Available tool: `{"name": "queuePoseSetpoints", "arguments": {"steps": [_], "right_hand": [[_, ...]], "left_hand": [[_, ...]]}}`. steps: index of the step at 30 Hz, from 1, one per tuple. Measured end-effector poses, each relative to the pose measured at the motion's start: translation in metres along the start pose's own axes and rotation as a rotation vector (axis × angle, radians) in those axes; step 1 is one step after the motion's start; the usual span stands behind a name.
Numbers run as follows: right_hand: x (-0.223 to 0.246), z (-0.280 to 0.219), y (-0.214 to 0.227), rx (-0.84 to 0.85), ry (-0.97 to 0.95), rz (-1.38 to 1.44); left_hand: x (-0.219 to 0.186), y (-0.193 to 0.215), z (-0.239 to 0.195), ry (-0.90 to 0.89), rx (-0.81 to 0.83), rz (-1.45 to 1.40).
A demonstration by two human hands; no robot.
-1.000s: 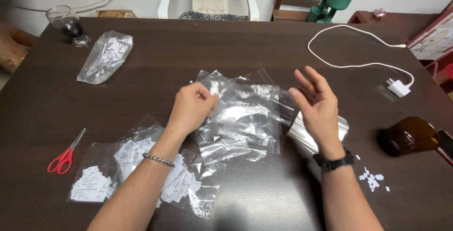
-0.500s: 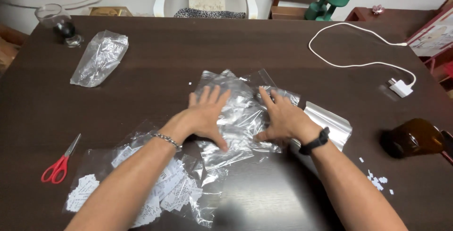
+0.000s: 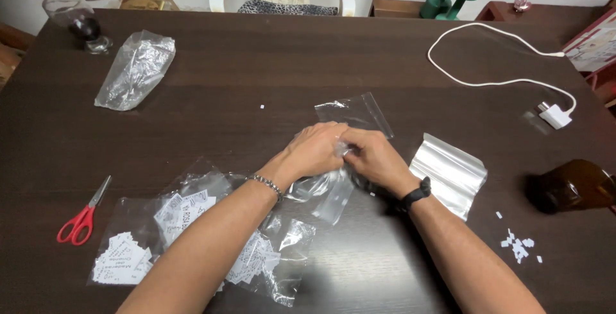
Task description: The person is sorting small paper cutouts and placing them into small plastic resealable bags, occasionally using scissors to cut the bags.
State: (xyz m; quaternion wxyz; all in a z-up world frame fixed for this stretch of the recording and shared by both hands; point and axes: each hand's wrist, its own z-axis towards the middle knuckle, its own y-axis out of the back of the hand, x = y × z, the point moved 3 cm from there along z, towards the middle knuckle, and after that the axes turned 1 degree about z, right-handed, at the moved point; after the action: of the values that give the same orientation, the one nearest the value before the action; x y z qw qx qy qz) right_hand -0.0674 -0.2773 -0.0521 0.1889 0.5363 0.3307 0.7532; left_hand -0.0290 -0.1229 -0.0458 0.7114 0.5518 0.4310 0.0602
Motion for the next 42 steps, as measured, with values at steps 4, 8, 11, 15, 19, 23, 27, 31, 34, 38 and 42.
{"name": "queuePoseSetpoints", "arguments": {"steps": [4, 8, 11, 15, 19, 23, 27, 31, 34, 38, 42], "right_hand": [[0.030, -0.005, 0.023, -0.160, 0.163, 0.014], [0.008, -0.001, 0.059, -0.507, -0.072, 0.182], [-0.035, 0.025, 0.055, -0.217, -0.347, -0.130], [-0.044, 0.052, 0.036, -0.066, -0.434, -0.336], [0.006, 0.051, 0.019, 0.041, -0.283, -0.083], [0.010, 0.038, 0.025, -0.275, -0.159, 0.311], [0.052, -0.004, 0.040, -0.622, -0.385, 0.756], [0.098, -0.048, 0.009, -0.530, -0.638, 1.478], [0.111, -0.049, 0.002, -0.458, -0.526, 1.723], [0.078, -0.055, -0.015, -0.436, -0.418, 1.787], [0.084, -0.066, -0.009, -0.374, -0.199, 1.533]], "left_hand": [[0.034, -0.019, 0.028, -0.072, -0.186, 0.067], [0.052, -0.005, 0.023, -0.065, -0.403, -0.162], [0.054, 0.011, 0.012, -0.054, -0.386, -0.263], [0.029, 0.019, 0.005, -0.103, -0.277, -0.252], [0.031, 0.015, 0.018, 0.026, -0.111, -0.129], [0.039, 0.018, 0.014, 0.025, -0.346, -0.254], [0.057, 0.026, 0.016, -0.044, -0.683, -0.345], [-0.002, 0.051, -0.010, -0.049, -1.098, -0.399], [-0.054, 0.029, -0.028, -0.043, -1.045, -0.569], [-0.101, -0.010, -0.056, 0.056, -0.764, -0.708], [-0.105, -0.020, -0.060, -0.210, -0.826, -0.145]]}}
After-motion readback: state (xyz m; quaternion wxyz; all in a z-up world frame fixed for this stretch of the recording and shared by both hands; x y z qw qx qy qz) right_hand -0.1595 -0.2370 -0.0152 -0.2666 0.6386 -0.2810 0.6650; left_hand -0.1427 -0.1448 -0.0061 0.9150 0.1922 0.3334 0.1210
